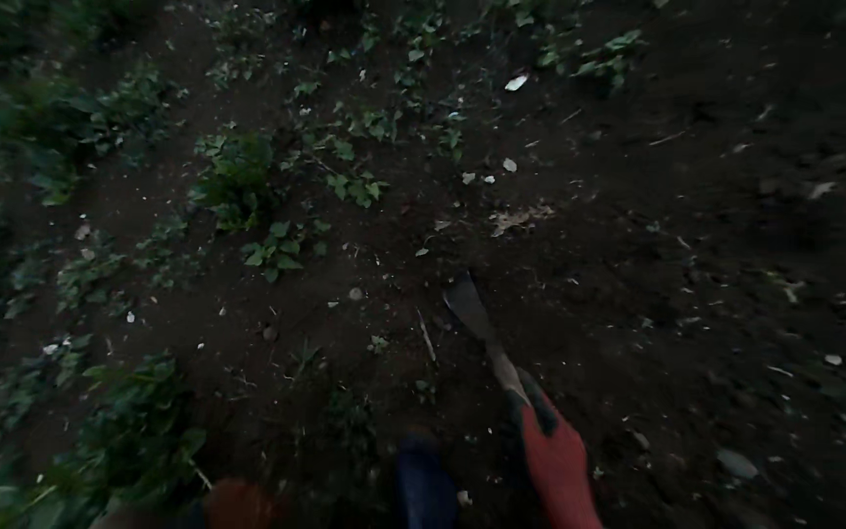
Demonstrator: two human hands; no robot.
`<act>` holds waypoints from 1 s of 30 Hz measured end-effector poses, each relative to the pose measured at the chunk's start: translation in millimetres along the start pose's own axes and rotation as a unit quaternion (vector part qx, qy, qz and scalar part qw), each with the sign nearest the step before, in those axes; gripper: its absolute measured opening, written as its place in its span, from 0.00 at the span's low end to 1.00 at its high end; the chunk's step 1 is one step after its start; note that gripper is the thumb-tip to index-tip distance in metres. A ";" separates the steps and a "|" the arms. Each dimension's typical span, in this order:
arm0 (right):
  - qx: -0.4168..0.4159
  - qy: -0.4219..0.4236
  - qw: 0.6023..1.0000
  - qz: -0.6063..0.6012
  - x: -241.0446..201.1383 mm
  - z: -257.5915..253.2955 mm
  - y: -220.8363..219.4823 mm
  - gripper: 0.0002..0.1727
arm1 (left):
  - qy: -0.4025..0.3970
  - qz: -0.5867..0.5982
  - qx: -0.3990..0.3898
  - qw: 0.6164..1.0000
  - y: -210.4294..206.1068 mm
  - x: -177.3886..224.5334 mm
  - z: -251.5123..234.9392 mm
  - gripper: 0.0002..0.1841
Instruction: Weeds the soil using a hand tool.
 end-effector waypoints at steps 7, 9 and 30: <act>-0.102 0.058 0.993 -0.032 -36.3 -9.7 -45.5 0.27 | 0.079 0.098 0.301 0.945 55.0 -35.3 -4.2 0.17; -0.106 0.074 0.992 -0.009 -70.9 -49.5 -89.1 0.26 | 0.107 0.165 0.308 0.931 99.9 -24.9 -41.4 0.21; 0.014 0.051 0.995 -0.080 -77.9 -22.3 -25.4 0.26 | -0.057 0.197 0.484 0.851 263.3 43.8 -116.2 0.22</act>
Point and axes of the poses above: each hand's wrist, its own z-axis away from the middle knuckle, its own y-axis out of the back of the hand, x = y × z, the point moved 3 cm from there along -z, towards the middle knuckle, and after that the axes turned 7 degrees about y, right-handed, at the moved point
